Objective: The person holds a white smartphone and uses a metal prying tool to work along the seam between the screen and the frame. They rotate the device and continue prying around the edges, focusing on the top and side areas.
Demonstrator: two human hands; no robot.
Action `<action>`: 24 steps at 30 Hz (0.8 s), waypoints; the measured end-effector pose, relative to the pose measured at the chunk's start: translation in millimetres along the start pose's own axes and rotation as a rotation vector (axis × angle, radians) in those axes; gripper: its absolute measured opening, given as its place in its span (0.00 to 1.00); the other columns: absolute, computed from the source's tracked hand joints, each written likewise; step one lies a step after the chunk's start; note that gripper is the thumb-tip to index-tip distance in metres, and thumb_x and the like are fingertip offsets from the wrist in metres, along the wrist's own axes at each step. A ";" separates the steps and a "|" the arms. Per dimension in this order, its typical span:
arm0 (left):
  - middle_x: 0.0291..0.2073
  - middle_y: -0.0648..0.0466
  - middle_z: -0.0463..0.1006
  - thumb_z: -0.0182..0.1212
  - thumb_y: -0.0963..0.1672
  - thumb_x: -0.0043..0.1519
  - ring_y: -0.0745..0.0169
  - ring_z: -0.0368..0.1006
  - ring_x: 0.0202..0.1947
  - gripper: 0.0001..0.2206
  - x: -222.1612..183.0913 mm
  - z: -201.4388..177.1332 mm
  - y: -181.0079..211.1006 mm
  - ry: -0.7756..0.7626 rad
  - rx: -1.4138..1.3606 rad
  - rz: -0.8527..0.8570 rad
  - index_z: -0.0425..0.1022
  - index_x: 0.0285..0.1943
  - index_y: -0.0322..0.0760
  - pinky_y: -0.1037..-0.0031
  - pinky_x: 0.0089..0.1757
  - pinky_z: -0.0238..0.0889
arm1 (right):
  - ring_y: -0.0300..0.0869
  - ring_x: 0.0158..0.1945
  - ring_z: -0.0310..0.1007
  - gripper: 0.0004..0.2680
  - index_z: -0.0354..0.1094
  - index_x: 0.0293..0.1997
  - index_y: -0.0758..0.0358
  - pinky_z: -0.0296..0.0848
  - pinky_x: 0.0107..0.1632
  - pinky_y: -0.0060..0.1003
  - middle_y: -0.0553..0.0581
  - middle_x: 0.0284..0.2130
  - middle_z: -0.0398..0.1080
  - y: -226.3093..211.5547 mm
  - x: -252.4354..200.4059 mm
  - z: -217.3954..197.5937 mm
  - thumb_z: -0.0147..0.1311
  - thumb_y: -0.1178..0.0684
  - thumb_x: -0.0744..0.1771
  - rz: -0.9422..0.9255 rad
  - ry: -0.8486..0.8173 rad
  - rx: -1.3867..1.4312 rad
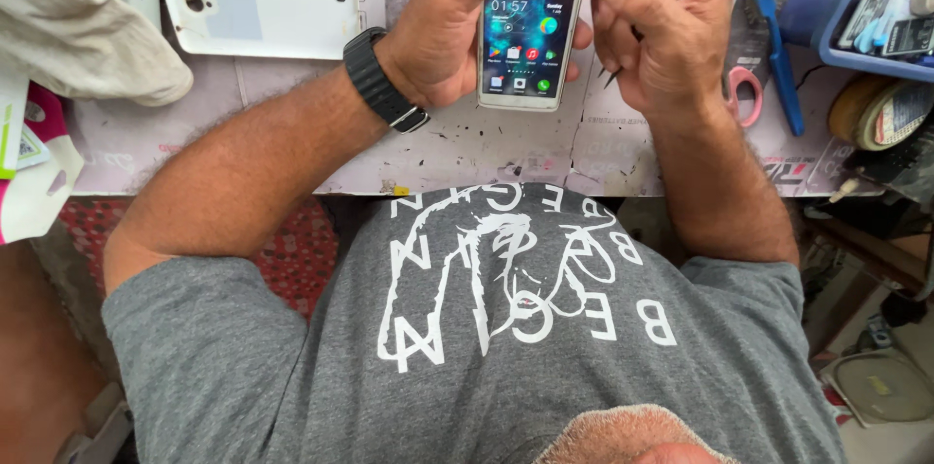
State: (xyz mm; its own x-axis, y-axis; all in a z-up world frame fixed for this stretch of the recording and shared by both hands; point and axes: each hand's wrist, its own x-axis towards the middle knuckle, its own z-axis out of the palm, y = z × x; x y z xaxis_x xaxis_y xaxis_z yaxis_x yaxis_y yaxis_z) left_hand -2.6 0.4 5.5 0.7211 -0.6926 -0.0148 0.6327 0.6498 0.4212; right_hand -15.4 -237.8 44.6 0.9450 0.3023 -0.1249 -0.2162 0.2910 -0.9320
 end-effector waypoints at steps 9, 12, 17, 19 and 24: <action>0.45 0.45 0.79 0.68 0.44 0.71 0.56 0.81 0.42 0.16 1.0 3.4 4.6 0.021 0.079 -0.061 0.72 0.61 0.30 0.61 0.44 0.82 | 0.31 0.19 0.63 0.08 0.71 0.55 0.75 0.60 0.20 0.24 0.63 0.34 0.76 0.4 -0.9 6.5 0.59 0.60 0.73 -0.054 -0.070 -0.009; 0.46 0.46 0.79 0.68 0.43 0.69 0.58 0.81 0.42 0.16 2.1 7.1 5.6 0.062 0.052 -0.095 0.73 0.61 0.29 0.61 0.43 0.82 | 0.30 0.20 0.63 0.08 0.71 0.55 0.75 0.59 0.20 0.23 0.64 0.36 0.77 -2.3 1.7 9.7 0.60 0.60 0.72 -0.054 -0.076 -0.002; 0.46 0.52 0.78 0.70 0.43 0.68 0.66 0.77 0.45 0.15 4.2 4.2 3.0 0.057 0.126 -0.063 0.73 0.59 0.30 0.70 0.48 0.76 | 0.32 0.21 0.65 0.09 0.71 0.56 0.73 0.61 0.19 0.23 0.65 0.38 0.76 0.2 3.7 7.5 0.60 0.59 0.71 -0.073 -0.091 -0.026; 0.46 0.53 0.78 0.72 0.43 0.68 0.69 0.75 0.46 0.16 4.7 2.9 0.8 0.070 0.154 -0.045 0.72 0.60 0.31 0.74 0.50 0.73 | 0.33 0.22 0.67 0.09 0.70 0.57 0.72 0.63 0.20 0.24 0.65 0.39 0.76 1.7 2.0 4.3 0.60 0.60 0.72 -0.083 -0.105 -0.014; 0.45 0.54 0.78 0.74 0.43 0.66 0.69 0.74 0.46 0.19 5.6 2.6 -1.7 0.087 0.150 -0.066 0.71 0.60 0.32 0.75 0.50 0.72 | 0.33 0.22 0.69 0.12 0.67 0.61 0.69 0.64 0.19 0.24 0.66 0.37 0.77 1.5 -0.9 3.1 0.60 0.61 0.71 -0.044 -0.114 0.019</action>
State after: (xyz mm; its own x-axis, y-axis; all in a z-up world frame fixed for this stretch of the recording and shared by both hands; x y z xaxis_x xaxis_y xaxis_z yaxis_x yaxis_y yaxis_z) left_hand -0.3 -5.4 7.1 0.7054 -0.6982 -0.1223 0.6347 0.5455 0.5473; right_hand -17.3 -234.9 44.3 0.9197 0.3902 -0.0432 -0.1808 0.3234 -0.9288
